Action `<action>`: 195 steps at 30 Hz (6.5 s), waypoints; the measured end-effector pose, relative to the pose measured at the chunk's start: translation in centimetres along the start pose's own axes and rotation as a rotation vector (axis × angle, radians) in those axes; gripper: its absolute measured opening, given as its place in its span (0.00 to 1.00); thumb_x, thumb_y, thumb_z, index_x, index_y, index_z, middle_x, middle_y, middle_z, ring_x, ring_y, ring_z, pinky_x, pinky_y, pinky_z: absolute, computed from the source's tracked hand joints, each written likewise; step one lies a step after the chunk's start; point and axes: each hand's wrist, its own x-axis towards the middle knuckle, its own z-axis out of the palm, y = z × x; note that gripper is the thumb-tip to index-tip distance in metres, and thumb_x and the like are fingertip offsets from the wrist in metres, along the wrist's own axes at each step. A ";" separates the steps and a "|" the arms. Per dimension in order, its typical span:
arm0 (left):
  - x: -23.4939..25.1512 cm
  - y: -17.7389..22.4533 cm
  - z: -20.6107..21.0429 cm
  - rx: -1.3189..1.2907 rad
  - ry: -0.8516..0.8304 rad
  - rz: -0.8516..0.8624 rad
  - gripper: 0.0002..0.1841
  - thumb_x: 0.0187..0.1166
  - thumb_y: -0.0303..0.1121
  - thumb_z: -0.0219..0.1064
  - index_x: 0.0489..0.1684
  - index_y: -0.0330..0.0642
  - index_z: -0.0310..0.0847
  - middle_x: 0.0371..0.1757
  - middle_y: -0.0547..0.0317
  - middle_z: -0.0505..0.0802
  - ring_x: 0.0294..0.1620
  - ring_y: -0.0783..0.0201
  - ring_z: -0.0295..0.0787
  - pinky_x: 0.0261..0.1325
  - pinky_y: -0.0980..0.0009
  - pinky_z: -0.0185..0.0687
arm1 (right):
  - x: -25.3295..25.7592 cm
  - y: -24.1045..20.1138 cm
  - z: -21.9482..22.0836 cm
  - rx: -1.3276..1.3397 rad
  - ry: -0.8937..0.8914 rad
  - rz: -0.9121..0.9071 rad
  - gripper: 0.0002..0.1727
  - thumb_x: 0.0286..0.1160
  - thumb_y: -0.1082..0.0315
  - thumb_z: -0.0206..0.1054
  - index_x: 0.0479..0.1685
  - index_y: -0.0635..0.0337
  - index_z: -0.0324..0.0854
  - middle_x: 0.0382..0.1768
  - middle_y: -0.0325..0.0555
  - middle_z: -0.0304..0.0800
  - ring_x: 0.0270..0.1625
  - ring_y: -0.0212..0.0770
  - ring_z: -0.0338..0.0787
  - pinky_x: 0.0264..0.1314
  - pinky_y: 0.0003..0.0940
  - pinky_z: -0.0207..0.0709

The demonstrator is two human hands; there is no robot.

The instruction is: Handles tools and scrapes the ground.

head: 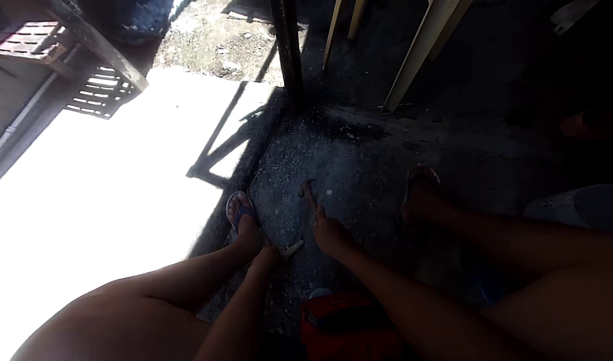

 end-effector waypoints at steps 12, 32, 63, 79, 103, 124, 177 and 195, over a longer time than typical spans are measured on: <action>0.0 0.0 -0.1 0.034 0.002 0.004 0.24 0.90 0.51 0.57 0.62 0.37 0.82 0.59 0.41 0.91 0.54 0.47 0.93 0.59 0.45 0.86 | 0.4 0.4 0.1 -0.068 -0.197 0.009 0.25 0.92 0.64 0.52 0.83 0.66 0.61 0.54 0.63 0.88 0.57 0.59 0.93 0.60 0.55 0.85; -1.7 0.5 -0.8 0.056 -0.031 0.035 0.25 0.90 0.48 0.58 0.65 0.31 0.81 0.66 0.33 0.87 0.66 0.39 0.87 0.68 0.36 0.78 | -0.3 1.1 0.3 -0.002 -0.178 0.052 0.26 0.93 0.64 0.52 0.84 0.66 0.58 0.50 0.61 0.88 0.50 0.55 0.94 0.55 0.51 0.87; -0.6 -0.4 -0.2 0.097 -0.013 0.024 0.24 0.88 0.48 0.61 0.63 0.34 0.81 0.62 0.37 0.90 0.59 0.42 0.92 0.61 0.39 0.85 | -0.1 1.3 0.0 -0.023 -0.311 0.087 0.20 0.91 0.63 0.53 0.72 0.67 0.69 0.42 0.55 0.85 0.37 0.45 0.89 0.43 0.42 0.84; -0.7 0.0 -0.6 0.117 -0.025 0.009 0.23 0.89 0.49 0.59 0.62 0.36 0.80 0.58 0.39 0.90 0.54 0.44 0.91 0.58 0.41 0.85 | 0.8 0.5 0.2 0.027 -0.062 0.097 0.27 0.93 0.62 0.53 0.86 0.63 0.59 0.55 0.62 0.90 0.59 0.59 0.93 0.61 0.56 0.86; -1.0 0.2 -0.9 0.187 -0.055 0.025 0.22 0.89 0.47 0.60 0.59 0.33 0.81 0.58 0.38 0.90 0.55 0.43 0.92 0.58 0.40 0.85 | -0.3 0.6 0.0 -0.022 -0.419 0.093 0.17 0.91 0.62 0.51 0.64 0.64 0.75 0.37 0.50 0.82 0.31 0.39 0.85 0.38 0.36 0.80; 1.0 0.1 -1.1 -0.028 0.121 0.064 0.28 0.92 0.55 0.52 0.58 0.39 0.87 0.61 0.41 0.91 0.65 0.45 0.90 0.67 0.40 0.82 | 1.1 0.9 -3.5 0.111 -0.014 0.092 0.15 0.91 0.62 0.55 0.62 0.61 0.79 0.41 0.57 0.90 0.39 0.51 0.93 0.43 0.50 0.87; 1.5 1.3 -0.5 -0.031 0.091 0.037 0.26 0.91 0.53 0.53 0.58 0.37 0.86 0.63 0.39 0.91 0.65 0.43 0.89 0.66 0.38 0.82 | 1.1 -0.5 -3.7 0.121 0.163 -0.009 0.25 0.94 0.60 0.52 0.85 0.59 0.67 0.48 0.61 0.91 0.52 0.60 0.94 0.52 0.58 0.87; -1.0 2.1 -0.5 -0.106 0.009 0.015 0.25 0.94 0.48 0.53 0.63 0.31 0.82 0.62 0.37 0.89 0.57 0.49 0.90 0.64 0.51 0.83 | 2.2 -0.1 -1.9 -0.028 -0.091 0.006 0.22 0.92 0.63 0.55 0.79 0.63 0.70 0.54 0.61 0.90 0.57 0.59 0.93 0.59 0.58 0.85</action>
